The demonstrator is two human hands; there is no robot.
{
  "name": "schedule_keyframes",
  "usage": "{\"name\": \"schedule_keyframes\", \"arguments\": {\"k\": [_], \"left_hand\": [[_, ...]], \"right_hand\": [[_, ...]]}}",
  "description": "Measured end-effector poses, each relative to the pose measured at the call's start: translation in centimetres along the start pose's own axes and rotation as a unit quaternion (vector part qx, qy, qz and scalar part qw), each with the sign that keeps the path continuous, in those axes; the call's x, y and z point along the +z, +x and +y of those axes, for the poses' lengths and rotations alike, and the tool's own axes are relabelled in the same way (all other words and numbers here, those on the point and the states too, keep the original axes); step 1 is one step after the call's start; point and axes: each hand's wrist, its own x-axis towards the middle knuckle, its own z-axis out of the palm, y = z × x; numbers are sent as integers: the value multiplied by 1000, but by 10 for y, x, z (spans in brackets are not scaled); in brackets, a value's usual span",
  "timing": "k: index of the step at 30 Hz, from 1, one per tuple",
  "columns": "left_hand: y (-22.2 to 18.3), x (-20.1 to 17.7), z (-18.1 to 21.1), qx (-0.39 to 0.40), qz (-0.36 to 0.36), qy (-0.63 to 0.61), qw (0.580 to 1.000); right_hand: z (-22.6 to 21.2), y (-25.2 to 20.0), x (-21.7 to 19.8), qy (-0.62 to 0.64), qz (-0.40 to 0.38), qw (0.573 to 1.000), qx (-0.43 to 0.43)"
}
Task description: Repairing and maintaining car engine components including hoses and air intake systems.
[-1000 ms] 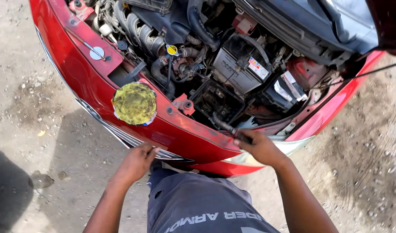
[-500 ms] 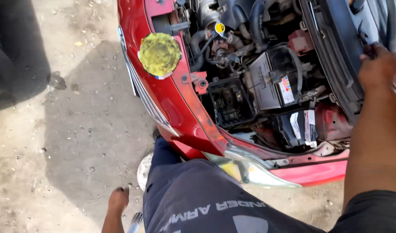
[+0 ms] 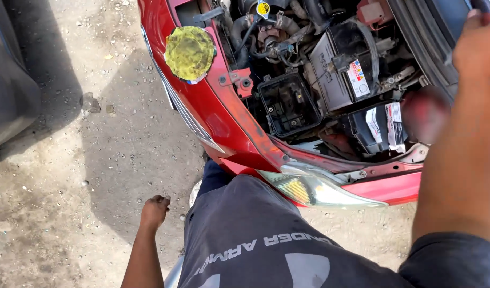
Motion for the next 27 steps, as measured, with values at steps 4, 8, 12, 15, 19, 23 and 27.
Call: {"name": "schedule_keyframes", "arguments": {"k": [4, 8, 12, 15, 19, 23, 27], "left_hand": [[12, -5, 30, 52, -1, 51, 997], [35, 8, 8, 80, -18, 170, 982], [56, 12, -7, 77, -39, 177, 980], [91, 8, -12, 92, -36, 180, 979], [85, -4, -20, 92, -32, 176, 980], [80, -20, -21, 85, -23, 185, 979], [75, -22, -33, 76, -16, 179, 981]], "right_hand": [[-131, -107, -151, 458, -1, 889, 6], [-193, -246, -182, 498, -123, 834, 204], [-188, -308, -143, 597, -188, 703, 338], [-194, -300, -157, 572, -216, 726, 315], [-189, -295, -146, 590, -196, 727, 292], [-192, -288, -136, 620, -168, 719, 265], [-198, -291, -141, 640, -176, 700, 265]]}}
